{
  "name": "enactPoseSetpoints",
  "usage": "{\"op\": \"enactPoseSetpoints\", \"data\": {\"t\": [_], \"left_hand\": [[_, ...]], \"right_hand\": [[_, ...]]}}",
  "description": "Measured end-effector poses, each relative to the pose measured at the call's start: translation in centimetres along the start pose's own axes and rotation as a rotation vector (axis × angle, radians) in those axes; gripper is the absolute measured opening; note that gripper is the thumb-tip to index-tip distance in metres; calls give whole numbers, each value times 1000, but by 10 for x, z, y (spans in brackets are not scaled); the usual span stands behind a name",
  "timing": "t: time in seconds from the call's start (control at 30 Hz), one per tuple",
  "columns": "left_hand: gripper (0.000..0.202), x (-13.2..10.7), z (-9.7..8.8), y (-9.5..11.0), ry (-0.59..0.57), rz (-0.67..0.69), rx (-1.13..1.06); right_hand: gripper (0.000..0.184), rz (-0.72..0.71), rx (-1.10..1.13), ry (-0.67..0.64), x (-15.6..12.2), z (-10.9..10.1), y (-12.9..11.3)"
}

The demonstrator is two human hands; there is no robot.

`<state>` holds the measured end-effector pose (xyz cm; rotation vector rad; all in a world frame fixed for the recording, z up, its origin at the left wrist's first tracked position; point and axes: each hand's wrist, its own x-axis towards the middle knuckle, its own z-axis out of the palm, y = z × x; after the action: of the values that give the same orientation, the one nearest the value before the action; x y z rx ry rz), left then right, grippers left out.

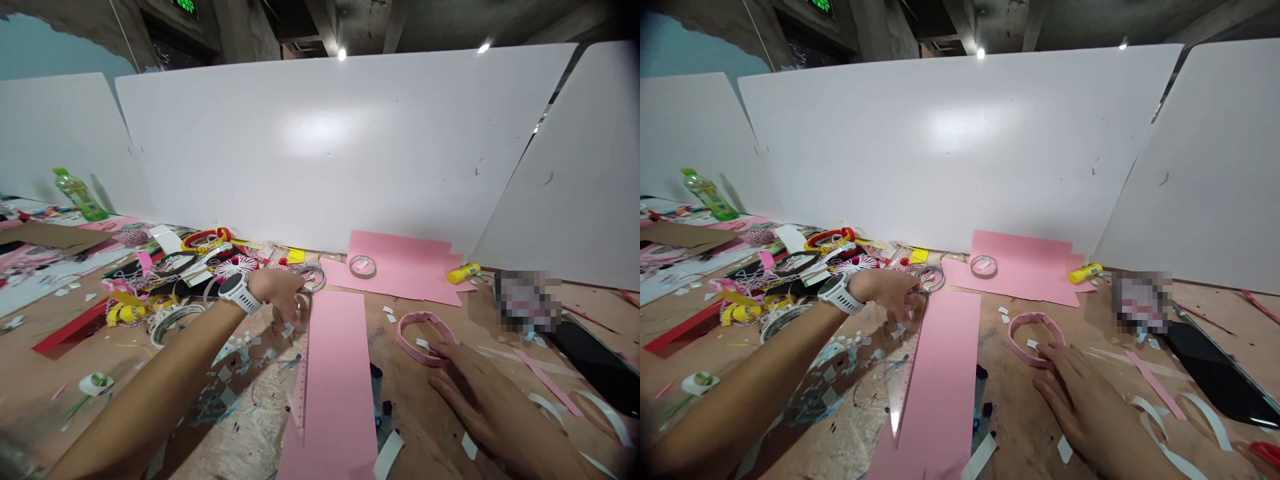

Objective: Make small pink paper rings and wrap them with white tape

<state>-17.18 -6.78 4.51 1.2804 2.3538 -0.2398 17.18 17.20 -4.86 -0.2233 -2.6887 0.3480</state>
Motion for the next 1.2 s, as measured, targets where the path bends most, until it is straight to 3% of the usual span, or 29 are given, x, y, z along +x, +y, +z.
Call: {"op": "enactPoseSetpoints", "data": {"t": [0.13,0.33,0.4,0.7,1.0,1.1,1.2], "left_hand": [[57,2,1,1,-29,-26,35],[106,7,5,2,-7,-75,62],[113,8,6,0,-14,-73,53],[68,14,11,-4,-92,24,-80],[62,1,7,13,-107,180,-293],[48,-7,-2,22,-77,244,-391],[38,-14,-13,27,39,295,-465]], "right_hand": [[28,44,11,-79,-3,-1,3],[22,76,-14,-57,-5,-3,4],[22,71,-39,-62,-6,-2,5],[21,95,16,-129,-5,1,8],[21,110,66,-179,-1,-5,3],[23,120,90,-185,-1,-5,3],[22,122,92,-197,-1,-6,3]]}}
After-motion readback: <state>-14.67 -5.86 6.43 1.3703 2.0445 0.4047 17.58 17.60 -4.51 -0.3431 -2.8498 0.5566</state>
